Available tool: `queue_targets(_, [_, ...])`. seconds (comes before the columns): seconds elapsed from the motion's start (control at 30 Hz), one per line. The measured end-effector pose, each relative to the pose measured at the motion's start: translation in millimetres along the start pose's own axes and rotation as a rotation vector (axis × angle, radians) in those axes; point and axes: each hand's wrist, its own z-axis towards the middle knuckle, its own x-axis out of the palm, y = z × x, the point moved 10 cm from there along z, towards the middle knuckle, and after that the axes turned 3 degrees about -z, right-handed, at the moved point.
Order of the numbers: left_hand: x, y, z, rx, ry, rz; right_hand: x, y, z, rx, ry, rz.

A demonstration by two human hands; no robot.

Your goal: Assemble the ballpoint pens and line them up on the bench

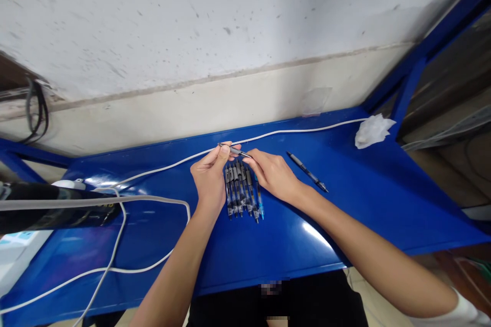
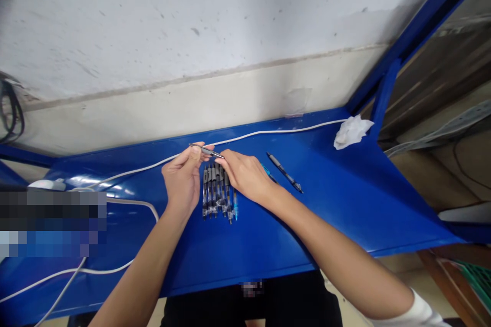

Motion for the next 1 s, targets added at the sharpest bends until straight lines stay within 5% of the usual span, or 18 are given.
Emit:
queue_targets(0.17, [-8.0, 3.5, 3.7, 0.001, -0.035, 0.045, -5.5, 5.5, -1.2, -0.033, -0.023, -0.084])
queue_targets(0.4, [18.5, 11.6, -1.4, -0.155, 0.175, -0.160, -11.0, -6.0, 0.0, 0.018, -0.048, -0.080])
queue_targets(0.8, [9.9, 20.2, 0.8, -0.186, 0.080, -0.117, -3.5, -18.1, -0.6, 0.085, 0.006, 0.023])
queue_targets(1.0, [8.7, 18.6, 0.6, -0.173, 0.070, -0.096, -9.4, -8.5, 1.4, -0.006, -0.036, 0.025])
